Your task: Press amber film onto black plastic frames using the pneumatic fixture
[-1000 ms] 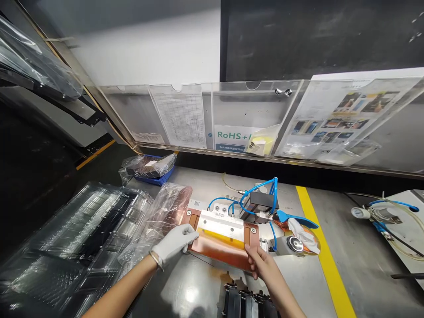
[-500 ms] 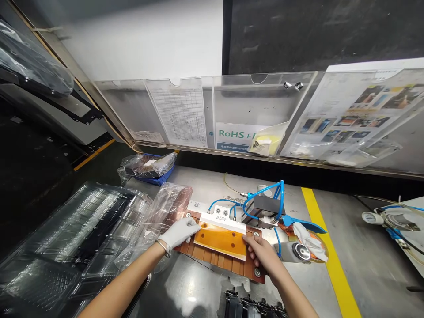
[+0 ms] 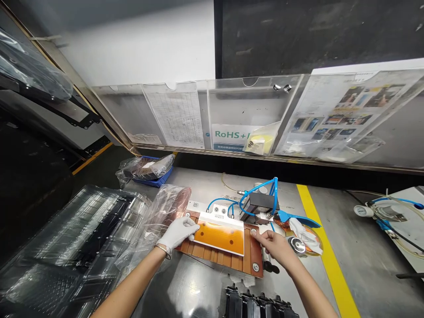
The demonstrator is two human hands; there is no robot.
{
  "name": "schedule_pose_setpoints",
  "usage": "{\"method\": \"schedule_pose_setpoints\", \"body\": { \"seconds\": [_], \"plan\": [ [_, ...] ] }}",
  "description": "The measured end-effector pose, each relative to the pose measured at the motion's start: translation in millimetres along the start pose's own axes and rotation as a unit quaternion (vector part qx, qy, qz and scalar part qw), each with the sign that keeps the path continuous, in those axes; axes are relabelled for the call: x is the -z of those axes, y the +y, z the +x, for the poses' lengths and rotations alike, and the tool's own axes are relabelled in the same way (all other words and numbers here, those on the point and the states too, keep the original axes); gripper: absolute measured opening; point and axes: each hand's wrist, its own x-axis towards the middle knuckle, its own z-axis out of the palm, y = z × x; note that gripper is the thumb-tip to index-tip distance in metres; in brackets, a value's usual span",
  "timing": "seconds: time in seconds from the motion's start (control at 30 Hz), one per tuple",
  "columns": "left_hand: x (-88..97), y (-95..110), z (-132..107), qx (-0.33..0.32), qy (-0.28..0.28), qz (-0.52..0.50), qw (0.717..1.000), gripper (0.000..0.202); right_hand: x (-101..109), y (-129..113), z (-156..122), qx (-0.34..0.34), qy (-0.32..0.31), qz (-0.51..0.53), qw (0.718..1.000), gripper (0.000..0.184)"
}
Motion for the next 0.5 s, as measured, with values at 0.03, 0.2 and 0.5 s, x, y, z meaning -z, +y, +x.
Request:
{"method": "schedule_pose_setpoints", "body": {
  "seconds": [0.03,0.2,0.5],
  "plan": [
    [-0.5,-1,0,0.000,0.001,-0.003,1.000,0.019,5,5,-6,0.013,0.003,-0.010,1.000,0.051],
    [-0.3,-5,3,-0.004,0.004,-0.021,1.000,0.017,15,46,-48,0.065,-0.010,-0.052,0.996,0.040],
    [-3.4,-5,1,-0.013,0.020,0.015,1.000,0.018,-1,57,-45,0.121,0.102,-0.022,0.987,0.031]
  ]
}}
